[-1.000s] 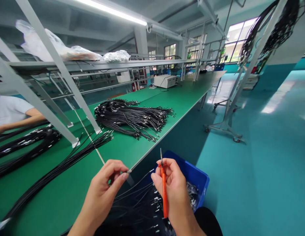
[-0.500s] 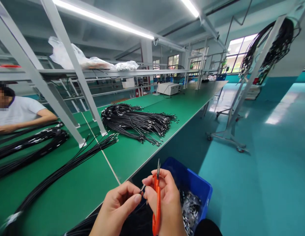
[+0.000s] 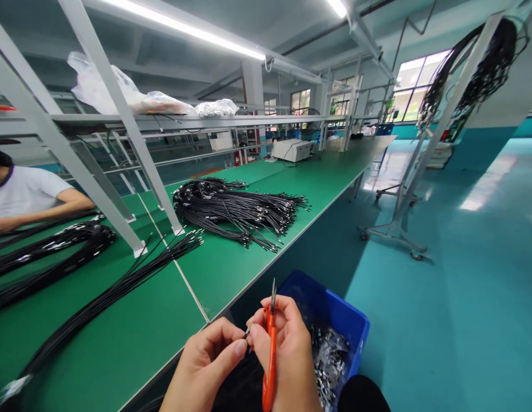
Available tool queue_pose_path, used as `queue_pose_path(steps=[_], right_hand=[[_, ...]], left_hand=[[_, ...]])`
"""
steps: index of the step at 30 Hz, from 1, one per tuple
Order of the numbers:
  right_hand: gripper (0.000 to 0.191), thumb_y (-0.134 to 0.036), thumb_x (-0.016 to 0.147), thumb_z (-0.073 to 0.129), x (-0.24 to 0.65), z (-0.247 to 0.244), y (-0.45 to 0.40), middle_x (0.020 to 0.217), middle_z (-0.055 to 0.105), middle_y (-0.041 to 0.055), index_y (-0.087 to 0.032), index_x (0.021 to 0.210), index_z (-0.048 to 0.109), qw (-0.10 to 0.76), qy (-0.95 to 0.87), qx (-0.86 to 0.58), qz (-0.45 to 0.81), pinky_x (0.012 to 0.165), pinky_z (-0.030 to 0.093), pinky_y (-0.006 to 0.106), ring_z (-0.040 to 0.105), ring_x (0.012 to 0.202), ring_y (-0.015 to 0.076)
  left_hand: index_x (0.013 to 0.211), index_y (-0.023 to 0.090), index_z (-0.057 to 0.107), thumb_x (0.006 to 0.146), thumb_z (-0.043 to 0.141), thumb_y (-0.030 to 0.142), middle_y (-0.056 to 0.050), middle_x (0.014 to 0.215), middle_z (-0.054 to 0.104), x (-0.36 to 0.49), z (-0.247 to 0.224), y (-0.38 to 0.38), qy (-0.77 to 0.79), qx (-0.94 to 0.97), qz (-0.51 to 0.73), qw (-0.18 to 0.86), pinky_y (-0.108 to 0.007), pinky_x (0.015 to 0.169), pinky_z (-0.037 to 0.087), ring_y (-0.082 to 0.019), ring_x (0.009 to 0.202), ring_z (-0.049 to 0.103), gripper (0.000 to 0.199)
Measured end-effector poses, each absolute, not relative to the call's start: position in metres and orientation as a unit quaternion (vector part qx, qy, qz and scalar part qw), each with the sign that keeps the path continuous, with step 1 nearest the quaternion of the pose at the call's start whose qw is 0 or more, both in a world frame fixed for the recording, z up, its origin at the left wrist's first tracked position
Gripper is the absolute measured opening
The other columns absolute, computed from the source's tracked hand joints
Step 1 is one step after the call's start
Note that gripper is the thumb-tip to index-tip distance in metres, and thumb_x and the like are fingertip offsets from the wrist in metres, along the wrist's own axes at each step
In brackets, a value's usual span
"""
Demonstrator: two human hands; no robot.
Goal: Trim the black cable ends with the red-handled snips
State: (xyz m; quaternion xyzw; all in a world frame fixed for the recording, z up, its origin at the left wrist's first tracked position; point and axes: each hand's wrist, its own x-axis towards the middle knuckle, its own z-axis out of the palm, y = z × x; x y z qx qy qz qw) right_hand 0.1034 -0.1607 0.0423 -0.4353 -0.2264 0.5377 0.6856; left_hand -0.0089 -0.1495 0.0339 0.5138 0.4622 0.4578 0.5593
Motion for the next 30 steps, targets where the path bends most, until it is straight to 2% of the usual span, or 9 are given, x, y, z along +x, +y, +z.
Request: queue_pose_path(steps=[4, 7, 13, 17, 19, 22, 24, 27, 30], right_hand=[[0.029, -0.019, 0.059, 0.079, 0.103, 0.04, -0.16, 0.059, 0.065, -0.0035, -0.023, 0.08, 0.059, 0.671, -0.232, -0.419, 0.567, 0.048, 0.044, 0.02, 0.055, 0.05, 0.0113], [0.027, -0.021, 0.062, 0.079, 0.1, 0.041, -0.164, 0.062, 0.063, -0.003, -0.022, 0.081, 0.061, 0.66, -0.22, -0.405, 0.593, 0.048, 0.043, 0.019, 0.053, 0.05, 0.0106], [0.024, -0.024, 0.065, 0.077, 0.088, 0.034, -0.164, 0.069, 0.063, -0.0001, -0.02, 0.086, 0.067, 0.633, -0.136, -0.34, 0.681, 0.058, 0.048, 0.022, 0.056, 0.059, 0.0126], [0.019, -0.027, 0.063, 0.078, 0.082, 0.033, -0.155, 0.063, 0.06, -0.0013, -0.023, 0.077, 0.067, 0.643, -0.17, -0.313, 0.677, 0.051, 0.048, 0.026, 0.054, 0.053, 0.0151], [0.02, -0.03, 0.061, 0.079, 0.081, 0.036, -0.153, 0.065, 0.061, 0.0001, -0.024, 0.075, 0.066, 0.65, -0.183, -0.32, 0.664, 0.055, 0.05, 0.03, 0.058, 0.059, 0.0189], [0.033, -0.031, 0.052, 0.085, 0.079, 0.041, -0.156, 0.073, 0.065, 0.0025, -0.026, 0.078, 0.066, 0.665, -0.225, -0.344, 0.624, 0.064, 0.052, 0.033, 0.061, 0.072, 0.0246], [0.041, -0.028, 0.043, 0.088, 0.079, 0.044, -0.158, 0.072, 0.065, 0.0022, -0.027, 0.079, 0.066, 0.667, -0.257, -0.348, 0.606, 0.064, 0.052, 0.034, 0.06, 0.072, 0.0256], [0.039, -0.026, 0.043, 0.089, 0.081, 0.045, -0.159, 0.066, 0.062, 0.0012, -0.026, 0.075, 0.067, 0.66, -0.274, -0.344, 0.609, 0.06, 0.051, 0.034, 0.057, 0.064, 0.023], [0.025, -0.03, 0.055, 0.084, 0.083, 0.045, -0.158, 0.065, 0.06, 0.0009, -0.025, 0.072, 0.067, 0.647, -0.257, -0.341, 0.632, 0.058, 0.05, 0.033, 0.054, 0.058, 0.0195]], left_hand=[[0.059, 0.015, 0.06, 0.064, 0.078, 0.033, 0.003, 0.052, 0.061, -0.011, 0.03, -0.15, 0.424, 0.441, 0.481, 0.628, -0.018, 0.047, 0.034, -0.007, 0.045, 0.044, 0.026], [0.06, 0.015, 0.059, 0.063, 0.081, 0.032, 0.001, 0.055, 0.066, -0.012, 0.031, -0.15, 0.381, 0.402, 0.491, 0.672, -0.018, 0.048, 0.037, -0.007, 0.045, 0.047, 0.028], [0.066, 0.017, 0.053, 0.07, 0.076, 0.036, 0.003, 0.056, 0.064, -0.016, 0.033, -0.147, 0.346, 0.398, 0.512, 0.678, -0.019, 0.052, 0.042, -0.009, 0.051, 0.053, 0.031], [0.077, 0.019, 0.053, 0.079, 0.065, 0.042, 0.002, 0.063, 0.059, -0.016, 0.034, -0.149, 0.383, 0.48, 0.517, 0.597, -0.022, 0.054, 0.042, -0.011, 0.056, 0.051, 0.026], [0.08, 0.019, 0.056, 0.08, 0.061, 0.043, 0.001, 0.068, 0.057, -0.013, 0.036, -0.151, 0.418, 0.53, 0.532, 0.512, -0.024, 0.055, 0.042, -0.013, 0.059, 0.05, 0.024], [0.075, 0.02, 0.057, 0.08, 0.061, 0.036, 0.0, 0.067, 0.055, -0.009, 0.039, -0.153, 0.505, 0.572, 0.521, 0.383, -0.025, 0.054, 0.04, -0.014, 0.058, 0.049, 0.017], [0.07, 0.02, 0.057, 0.082, 0.058, 0.033, 0.0, 0.064, 0.055, -0.009, 0.04, -0.153, 0.532, 0.567, 0.514, 0.363, -0.025, 0.053, 0.04, -0.015, 0.057, 0.05, 0.018], [0.067, 0.018, 0.059, 0.085, 0.055, 0.032, 0.0, 0.061, 0.056, -0.013, 0.043, -0.15, 0.483, 0.539, 0.523, 0.45, -0.026, 0.055, 0.043, -0.014, 0.055, 0.052, 0.023], [0.066, 0.017, 0.059, 0.083, 0.058, 0.034, 0.001, 0.054, 0.057, -0.017, 0.046, -0.148, 0.431, 0.47, 0.527, 0.562, -0.023, 0.051, 0.042, -0.012, 0.05, 0.051, 0.024]])
